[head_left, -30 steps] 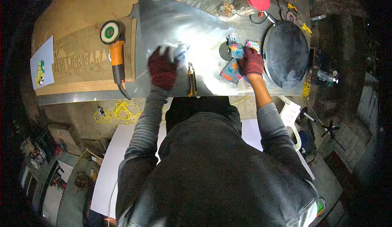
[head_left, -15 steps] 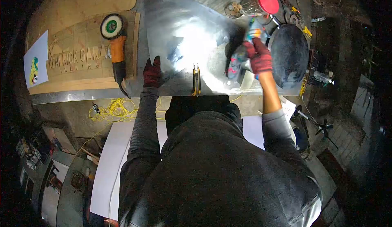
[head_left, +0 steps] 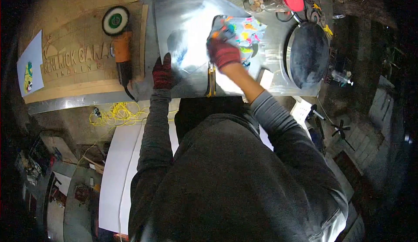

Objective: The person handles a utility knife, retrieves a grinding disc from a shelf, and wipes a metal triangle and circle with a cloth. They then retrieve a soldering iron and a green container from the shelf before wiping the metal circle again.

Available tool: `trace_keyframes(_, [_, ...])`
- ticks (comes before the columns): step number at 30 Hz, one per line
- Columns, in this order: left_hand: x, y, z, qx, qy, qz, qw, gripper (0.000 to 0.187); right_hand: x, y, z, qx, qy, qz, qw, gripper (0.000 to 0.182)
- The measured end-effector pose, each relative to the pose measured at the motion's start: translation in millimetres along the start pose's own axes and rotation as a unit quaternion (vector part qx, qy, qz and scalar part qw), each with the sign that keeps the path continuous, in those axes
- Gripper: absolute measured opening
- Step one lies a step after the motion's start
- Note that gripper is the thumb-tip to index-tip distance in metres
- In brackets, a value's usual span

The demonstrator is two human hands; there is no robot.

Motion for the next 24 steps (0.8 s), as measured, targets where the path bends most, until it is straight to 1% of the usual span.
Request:
trace_keyframes(2, [-15, 0, -13, 0.046, 0.042, 0.020, 0.998, 0.078, -48, 18, -18, -0.076, 0.058, 0.053, 0.994, 0.028])
trace_keyframes(3, [-23, 1, -21, 0.068, 0.064, 0.031, 0.995, 0.088, -56, 27, -41, -0.067, 0.060, 0.082, 0.993, 0.030])
trace_keyframes(4, [-29, 2, -27, 0.088, 0.086, 0.041, 0.992, 0.097, -51, 29, -62, -0.044, 0.051, 0.101, 0.993, 0.032])
trace_keyframes(5, [-33, 2, -29, 0.109, 0.107, 0.051, 0.987, 0.107, -50, 31, -59, -0.050, 0.049, 0.110, 0.992, 0.031])
trace_keyframes(6, [-32, 0, -28, 0.110, 0.105, 0.051, 0.987, 0.107, -49, 31, -53, -0.055, 0.048, 0.119, 0.990, 0.030])
trace_keyframes(8, [-24, 2, -19, 0.121, 0.078, 0.033, 0.989, 0.107, -32, 19, -11, -0.061, 0.083, 0.043, 0.994, 0.027])
trace_keyframes(10, [-8, 1, -3, 0.116, 0.042, 0.008, 0.992, 0.106, 22, 8, 29, 0.041, -0.035, -0.015, 0.998, 0.027])
trace_keyframes(11, [-6, -1, -2, 0.112, 0.030, -0.002, 0.993, 0.106, 43, -6, 35, 0.012, -0.030, -0.056, 0.998, 0.028])
trace_keyframes(12, [-5, -3, -2, 0.107, 0.018, -0.012, 0.994, 0.106, 49, -7, 30, 0.024, 0.003, -0.040, 0.999, 0.028])
trace_keyframes(13, [-13, -4, -12, 0.058, 0.033, 0.053, 0.996, 0.104, 57, -8, 23, 0.036, 0.035, -0.023, 0.998, 0.029])
trace_keyframes(14, [-21, -4, -20, 0.010, 0.047, 0.117, 0.992, 0.102, 50, -6, 13, 0.091, 0.093, 0.052, 0.990, 0.028])
trace_keyframes(15, [-28, -2, -26, 0.011, 0.047, 0.116, 0.992, 0.102, 31, 0, 7, 0.000, 0.056, -0.040, 0.998, 0.025])
trace_keyframes(16, [-33, 1, -31, 0.064, 0.055, 0.075, 0.994, 0.101, 0, 20, 7, -0.041, -0.020, -0.071, 0.996, 0.025])
trace_keyframes(17, [-33, 0, -32, 0.116, 0.063, 0.031, 0.991, 0.100, -21, 38, -21, -0.029, -0.042, -0.011, 0.999, 0.031])
trace_keyframes(18, [-28, -4, -27, 0.119, 0.064, 0.026, 0.991, 0.100, -30, 43, -56, -0.018, -0.085, 0.051, 0.995, 0.034])
trace_keyframes(19, [-26, -5, -23, 0.034, 0.100, 0.073, 0.992, 0.076, -34, 41, -74, -0.131, -0.162, 0.015, 0.978, 0.032])
trace_keyframes(20, [-25, -4, -21, -0.051, 0.134, 0.120, 0.982, 0.053, -45, 41, -81, -0.138, -0.167, -0.012, 0.976, 0.032])
trace_keyframes(21, [-23, 0, -19, -0.051, 0.134, 0.117, 0.983, 0.053, -51, 44, -81, -0.134, -0.159, -0.012, 0.978, 0.033])
trace_keyframes(22, [-17, 4, -14, -0.007, 0.025, 0.034, 0.999, 0.047, -54, 46, -78, -0.130, -0.152, -0.012, 0.980, 0.034])
trace_keyframes(23, [-12, 5, -10, 0.034, -0.084, -0.051, 0.995, 0.044, -55, 49, -66, -0.128, -0.152, -0.017, 0.980, 0.034])
trace_keyframes(24, [-15, 5, -10, 0.032, -0.083, -0.057, 0.994, 0.044, -56, 50, -50, -0.153, -0.082, -0.055, 0.983, 0.028])
Point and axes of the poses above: each hand's wrist, its own y-axis towards the middle knuckle, its own z-axis out of the palm, x = y × z, the point moved 3 cm from there along y, towards the middle knuckle, and after that the axes turned 9 degrees about y, right-handed, at the moved point
